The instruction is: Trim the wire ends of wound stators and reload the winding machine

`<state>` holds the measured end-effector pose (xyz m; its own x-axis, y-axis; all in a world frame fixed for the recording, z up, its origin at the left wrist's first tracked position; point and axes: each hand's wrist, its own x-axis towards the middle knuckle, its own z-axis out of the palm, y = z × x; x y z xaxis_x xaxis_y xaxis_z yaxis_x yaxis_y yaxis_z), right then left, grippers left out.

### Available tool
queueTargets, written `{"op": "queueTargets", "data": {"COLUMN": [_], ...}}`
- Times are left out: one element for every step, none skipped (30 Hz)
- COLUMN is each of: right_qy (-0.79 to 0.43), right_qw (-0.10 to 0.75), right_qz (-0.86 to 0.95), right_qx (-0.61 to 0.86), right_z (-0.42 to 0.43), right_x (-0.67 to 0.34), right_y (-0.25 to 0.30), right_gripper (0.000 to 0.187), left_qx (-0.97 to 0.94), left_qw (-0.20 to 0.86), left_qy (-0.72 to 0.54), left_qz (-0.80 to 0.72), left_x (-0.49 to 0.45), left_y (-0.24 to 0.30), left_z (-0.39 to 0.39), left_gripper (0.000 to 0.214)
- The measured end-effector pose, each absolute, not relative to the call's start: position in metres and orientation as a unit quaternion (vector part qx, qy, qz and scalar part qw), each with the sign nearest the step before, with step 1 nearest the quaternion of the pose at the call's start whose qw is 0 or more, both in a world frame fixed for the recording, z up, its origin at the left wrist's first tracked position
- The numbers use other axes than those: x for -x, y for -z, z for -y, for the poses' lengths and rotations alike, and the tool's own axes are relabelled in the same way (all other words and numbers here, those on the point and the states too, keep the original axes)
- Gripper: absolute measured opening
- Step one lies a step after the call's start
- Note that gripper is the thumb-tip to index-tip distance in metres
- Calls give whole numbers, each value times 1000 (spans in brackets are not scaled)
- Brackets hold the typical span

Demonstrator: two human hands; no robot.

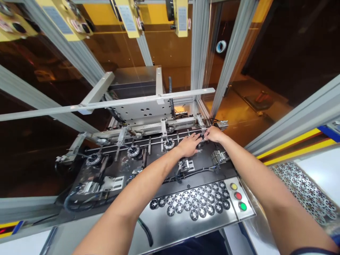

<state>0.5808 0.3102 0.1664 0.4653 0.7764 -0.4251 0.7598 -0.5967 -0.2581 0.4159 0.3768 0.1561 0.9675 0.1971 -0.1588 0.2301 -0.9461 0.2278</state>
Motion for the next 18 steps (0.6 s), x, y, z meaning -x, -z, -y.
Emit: {"op": "queueTargets", "data": {"right_qy": [-262, -266, -269, -271, -272, -273, -275, -278, -283, -288, -295, -301, -306, -308, -309, -306, -300, -293], "right_qw": [14, 11, 7, 2, -5, -12, -19, -24, -29, -32, -33, -32, -29, -22, -14, -2, 12, 29], "right_qz": [447, 445, 441, 435, 428, 420, 413, 406, 401, 397, 392, 387, 382, 375, 368, 359, 349, 338], "right_qx": [855, 855, 856, 859, 862, 865, 868, 870, 871, 871, 871, 871, 872, 874, 877, 882, 888, 894], "right_z": [-311, -311, -311, -312, -313, -315, -317, -321, -324, -329, -333, -337, -341, -345, -349, -351, -354, -354], "right_x": [-581, -583, -585, -588, -590, -593, -596, -599, -601, -604, -606, -607, -609, -610, -612, -613, -615, -617], "right_y": [-164, -162, -161, -161, -160, -160, -159, -158, -157, -156, -154, -152, -149, -147, -144, -141, -139, -137], "right_gripper": [31, 32, 32, 32, 33, 34, 35, 36, 37, 36, 36, 36, 35, 35, 34, 34, 34, 35], "left_qx": [-985, -985, -985, -985, -985, -984, -984, -983, -982, -982, -981, -981, -980, -979, -979, -978, -978, -978], "left_qw": [118, 114, 110, 106, 103, 101, 99, 98, 97, 96, 96, 95, 94, 93, 93, 92, 92, 93], "left_qy": [74, 80, 85, 91, 96, 102, 108, 114, 120, 125, 129, 133, 137, 140, 143, 145, 146, 148], "left_qz": [-105, -102, -101, -101, -102, -103, -104, -105, -105, -106, -107, -108, -110, -112, -114, -116, -117, -117], "left_x": [-418, -419, -421, -422, -423, -424, -425, -426, -426, -427, -427, -427, -427, -426, -426, -425, -425, -424], "left_y": [-154, -152, -151, -151, -151, -152, -153, -154, -154, -155, -155, -156, -156, -156, -156, -156, -156, -156], "left_z": [-376, -375, -375, -374, -374, -373, -373, -373, -373, -373, -373, -373, -373, -374, -374, -374, -374, -375], "left_gripper": [71, 74, 76, 78, 79, 80, 81, 82, 84, 85, 85, 85, 86, 86, 86, 86, 86, 86]}}
